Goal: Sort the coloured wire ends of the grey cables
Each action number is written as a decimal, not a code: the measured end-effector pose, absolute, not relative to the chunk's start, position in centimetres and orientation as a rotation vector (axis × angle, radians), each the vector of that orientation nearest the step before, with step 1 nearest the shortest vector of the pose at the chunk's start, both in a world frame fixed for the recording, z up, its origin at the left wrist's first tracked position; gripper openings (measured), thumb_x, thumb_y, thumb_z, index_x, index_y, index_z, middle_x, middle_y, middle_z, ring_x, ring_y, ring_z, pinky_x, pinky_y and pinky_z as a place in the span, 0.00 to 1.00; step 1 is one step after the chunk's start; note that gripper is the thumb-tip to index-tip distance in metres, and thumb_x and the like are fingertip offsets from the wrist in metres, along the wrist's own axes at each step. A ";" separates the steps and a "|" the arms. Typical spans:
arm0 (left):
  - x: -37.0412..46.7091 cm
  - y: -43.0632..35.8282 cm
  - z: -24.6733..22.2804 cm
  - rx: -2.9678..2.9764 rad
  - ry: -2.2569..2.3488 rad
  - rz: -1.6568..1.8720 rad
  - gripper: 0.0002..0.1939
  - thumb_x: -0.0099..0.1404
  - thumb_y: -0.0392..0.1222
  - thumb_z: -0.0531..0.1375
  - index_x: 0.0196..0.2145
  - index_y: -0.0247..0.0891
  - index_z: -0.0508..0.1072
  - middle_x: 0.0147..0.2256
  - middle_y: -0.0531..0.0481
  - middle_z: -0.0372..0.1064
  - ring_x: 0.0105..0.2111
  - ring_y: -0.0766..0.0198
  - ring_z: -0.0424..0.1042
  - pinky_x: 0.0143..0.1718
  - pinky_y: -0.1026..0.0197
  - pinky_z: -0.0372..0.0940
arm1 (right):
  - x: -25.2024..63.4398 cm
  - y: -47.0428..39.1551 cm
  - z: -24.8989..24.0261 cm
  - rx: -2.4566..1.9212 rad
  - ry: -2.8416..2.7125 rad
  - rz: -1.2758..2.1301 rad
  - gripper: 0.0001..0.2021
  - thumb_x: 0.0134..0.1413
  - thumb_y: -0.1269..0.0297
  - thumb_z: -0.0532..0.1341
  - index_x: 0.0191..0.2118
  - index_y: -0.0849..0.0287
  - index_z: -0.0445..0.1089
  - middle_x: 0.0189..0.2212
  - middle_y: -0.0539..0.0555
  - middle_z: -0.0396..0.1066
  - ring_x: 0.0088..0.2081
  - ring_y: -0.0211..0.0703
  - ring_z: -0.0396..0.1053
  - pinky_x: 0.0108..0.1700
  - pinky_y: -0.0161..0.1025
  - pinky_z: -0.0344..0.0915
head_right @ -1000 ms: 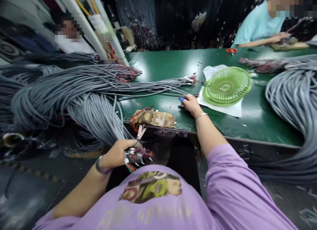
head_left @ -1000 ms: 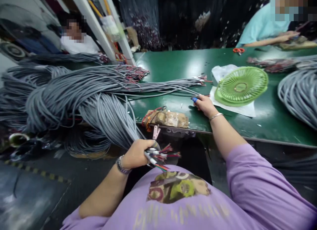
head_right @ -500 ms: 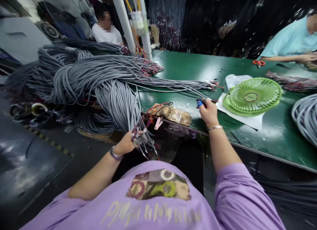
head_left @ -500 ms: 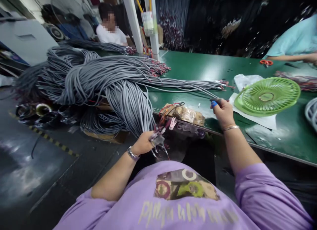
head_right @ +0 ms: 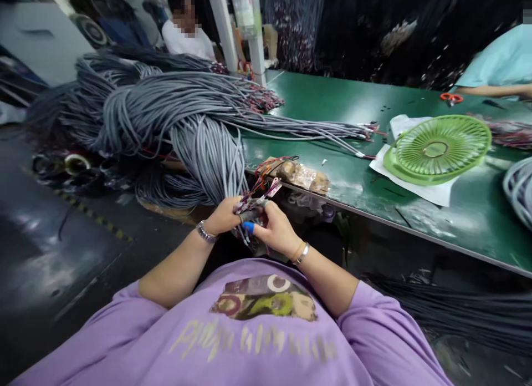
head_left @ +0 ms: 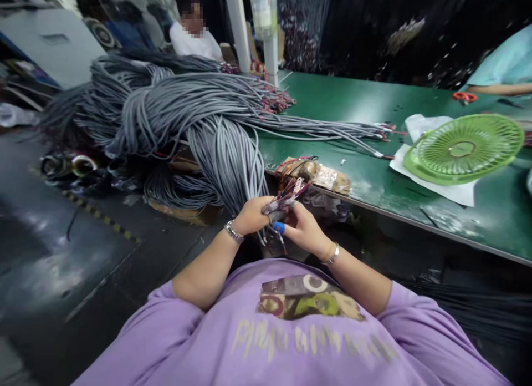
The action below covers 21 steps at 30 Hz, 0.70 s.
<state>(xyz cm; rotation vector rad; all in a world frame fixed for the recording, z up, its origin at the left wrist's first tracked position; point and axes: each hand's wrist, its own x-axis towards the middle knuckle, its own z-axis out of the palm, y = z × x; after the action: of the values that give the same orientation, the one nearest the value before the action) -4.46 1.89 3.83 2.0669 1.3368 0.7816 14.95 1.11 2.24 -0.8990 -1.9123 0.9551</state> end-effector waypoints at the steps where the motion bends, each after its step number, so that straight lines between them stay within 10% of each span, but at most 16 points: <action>1: -4.7 1.8 3.8 2.105 1.329 0.773 0.11 0.58 0.47 0.60 0.30 0.34 0.74 0.26 0.53 0.70 0.27 0.66 0.67 0.29 0.65 0.60 | 14.4 1.4 2.1 -0.888 -1.886 0.919 0.23 0.49 0.53 0.67 0.48 0.59 0.69 0.42 0.59 0.70 0.41 0.48 0.70 0.46 0.48 0.70; 9: -4.7 2.3 2.2 2.363 1.371 0.812 0.07 0.55 0.36 0.60 0.32 0.36 0.77 0.36 0.44 0.77 0.42 0.52 0.74 0.47 0.52 0.67 | 9.9 3.3 3.5 -0.422 -1.794 1.438 0.30 0.45 0.42 0.67 0.48 0.59 0.73 0.45 0.59 0.75 0.49 0.51 0.72 0.55 0.49 0.67; 21: -4.2 -0.7 6.4 2.481 1.255 1.048 0.17 0.47 0.36 0.62 0.38 0.36 0.78 0.36 0.46 0.77 0.42 0.50 0.75 0.47 0.50 0.69 | 10.5 -2.4 6.8 -0.413 -1.784 0.906 0.26 0.64 0.42 0.49 0.49 0.57 0.72 0.46 0.57 0.74 0.51 0.46 0.70 0.58 0.45 0.64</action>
<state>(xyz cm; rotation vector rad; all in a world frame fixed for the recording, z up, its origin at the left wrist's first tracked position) -4.21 -0.70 6.36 2.4812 1.2553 1.0482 10.48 -2.38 6.80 -0.4130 -1.7839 0.9058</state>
